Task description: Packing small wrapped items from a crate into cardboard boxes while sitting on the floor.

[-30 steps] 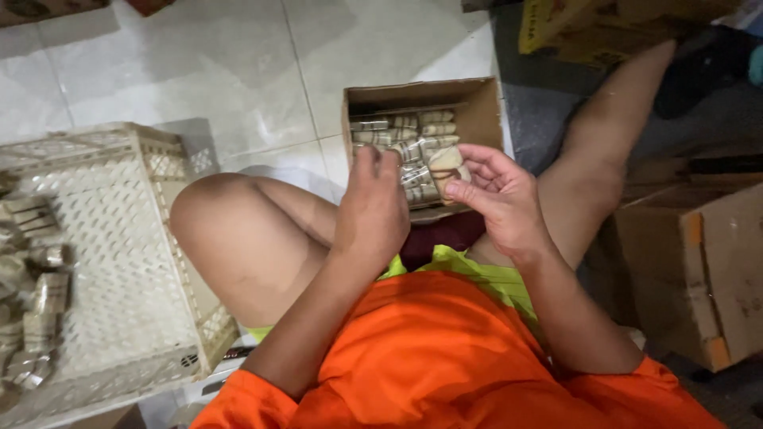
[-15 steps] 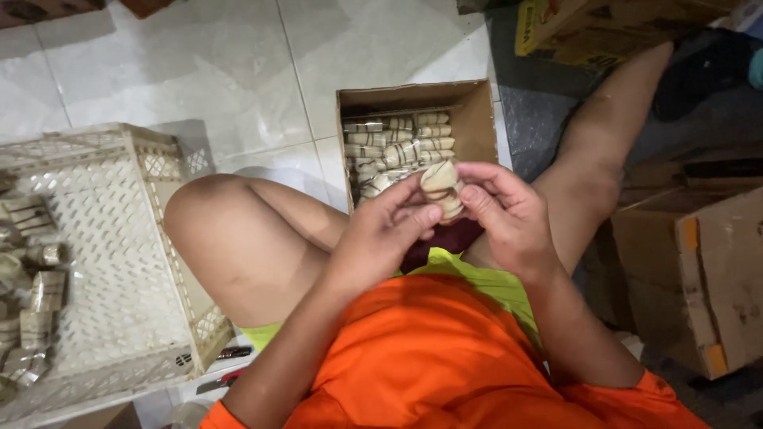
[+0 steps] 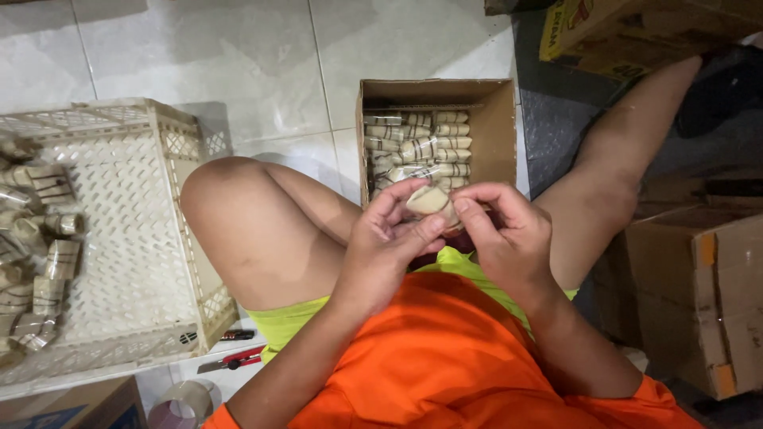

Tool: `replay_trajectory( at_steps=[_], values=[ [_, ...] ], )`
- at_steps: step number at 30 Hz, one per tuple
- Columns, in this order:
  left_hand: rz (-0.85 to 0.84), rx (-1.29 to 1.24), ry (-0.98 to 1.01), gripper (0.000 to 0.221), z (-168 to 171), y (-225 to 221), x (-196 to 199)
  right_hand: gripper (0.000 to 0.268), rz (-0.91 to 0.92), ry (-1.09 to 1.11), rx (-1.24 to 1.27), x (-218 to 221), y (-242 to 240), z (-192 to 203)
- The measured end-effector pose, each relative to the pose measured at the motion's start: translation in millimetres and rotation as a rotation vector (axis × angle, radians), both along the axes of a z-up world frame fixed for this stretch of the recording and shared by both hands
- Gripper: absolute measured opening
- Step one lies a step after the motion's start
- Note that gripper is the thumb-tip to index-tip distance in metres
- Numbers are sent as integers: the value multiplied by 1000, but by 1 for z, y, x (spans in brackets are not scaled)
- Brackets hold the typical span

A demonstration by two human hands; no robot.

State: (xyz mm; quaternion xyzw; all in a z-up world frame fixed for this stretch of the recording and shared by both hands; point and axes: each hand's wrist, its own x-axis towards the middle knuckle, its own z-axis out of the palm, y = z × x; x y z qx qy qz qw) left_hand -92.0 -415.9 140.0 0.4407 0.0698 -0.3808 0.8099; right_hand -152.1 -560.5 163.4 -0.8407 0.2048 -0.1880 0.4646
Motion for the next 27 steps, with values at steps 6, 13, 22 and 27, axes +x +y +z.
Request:
replay_trajectory(
  at_steps=[6,13,22,27],
  values=[
    [128,175,-289,51,15,-8,-8,10,115,-137,162,4,1,11],
    [235,376,-641,11,35,-4,-6,7,131,-163,-38,5,14,23],
    [126,-11,-204,8,21,7,-4,7,8,-110,335,10,-5,6],
    [58,-197,17,30,4,14,-7,6,-15,-37,563,16,-15,10]
  ],
)
